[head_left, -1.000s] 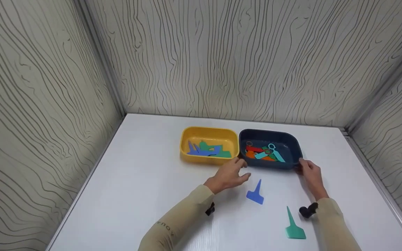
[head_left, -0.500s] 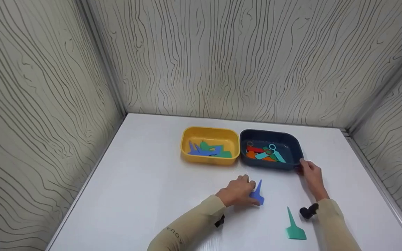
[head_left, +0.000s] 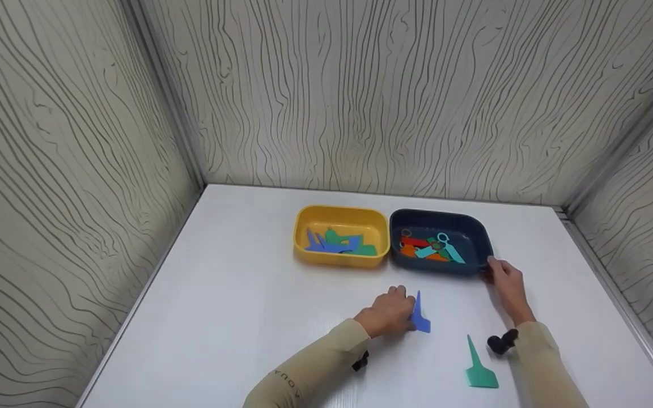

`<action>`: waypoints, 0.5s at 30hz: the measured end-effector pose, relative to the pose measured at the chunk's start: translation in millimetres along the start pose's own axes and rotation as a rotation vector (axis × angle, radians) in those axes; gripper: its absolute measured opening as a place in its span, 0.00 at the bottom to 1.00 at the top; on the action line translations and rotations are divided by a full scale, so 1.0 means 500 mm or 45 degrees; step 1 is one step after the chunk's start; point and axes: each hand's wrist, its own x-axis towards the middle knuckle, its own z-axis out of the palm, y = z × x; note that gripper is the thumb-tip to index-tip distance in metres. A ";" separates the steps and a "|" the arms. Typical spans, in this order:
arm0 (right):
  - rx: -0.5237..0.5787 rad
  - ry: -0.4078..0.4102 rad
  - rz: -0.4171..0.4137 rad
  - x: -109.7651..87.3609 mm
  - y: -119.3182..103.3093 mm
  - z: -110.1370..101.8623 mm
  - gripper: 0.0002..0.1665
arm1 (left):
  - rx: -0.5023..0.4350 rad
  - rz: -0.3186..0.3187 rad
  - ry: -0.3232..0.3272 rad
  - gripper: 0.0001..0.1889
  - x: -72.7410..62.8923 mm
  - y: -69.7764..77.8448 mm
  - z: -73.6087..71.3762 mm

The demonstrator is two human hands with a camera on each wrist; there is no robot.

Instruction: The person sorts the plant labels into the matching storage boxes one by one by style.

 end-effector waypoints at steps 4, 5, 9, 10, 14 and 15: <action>0.050 0.012 -0.011 0.001 0.002 0.000 0.40 | -0.004 -0.024 -0.014 0.27 0.000 0.004 -0.001; 0.051 0.016 -0.012 0.002 0.002 0.000 0.40 | -0.014 -0.028 -0.019 0.27 0.000 0.005 -0.002; 0.043 0.020 -0.022 0.002 0.002 -0.001 0.41 | -0.099 -0.010 -0.024 0.21 0.001 0.004 -0.003; 0.034 0.019 -0.026 0.002 0.003 -0.001 0.41 | -0.126 0.003 -0.022 0.18 0.002 0.003 -0.002; 0.026 0.011 -0.031 0.002 0.004 -0.003 0.42 | -0.288 0.043 -0.016 0.10 0.004 -0.005 0.002; 0.027 0.009 -0.031 0.002 0.004 -0.004 0.42 | -0.330 0.049 -0.015 0.09 0.005 -0.008 0.002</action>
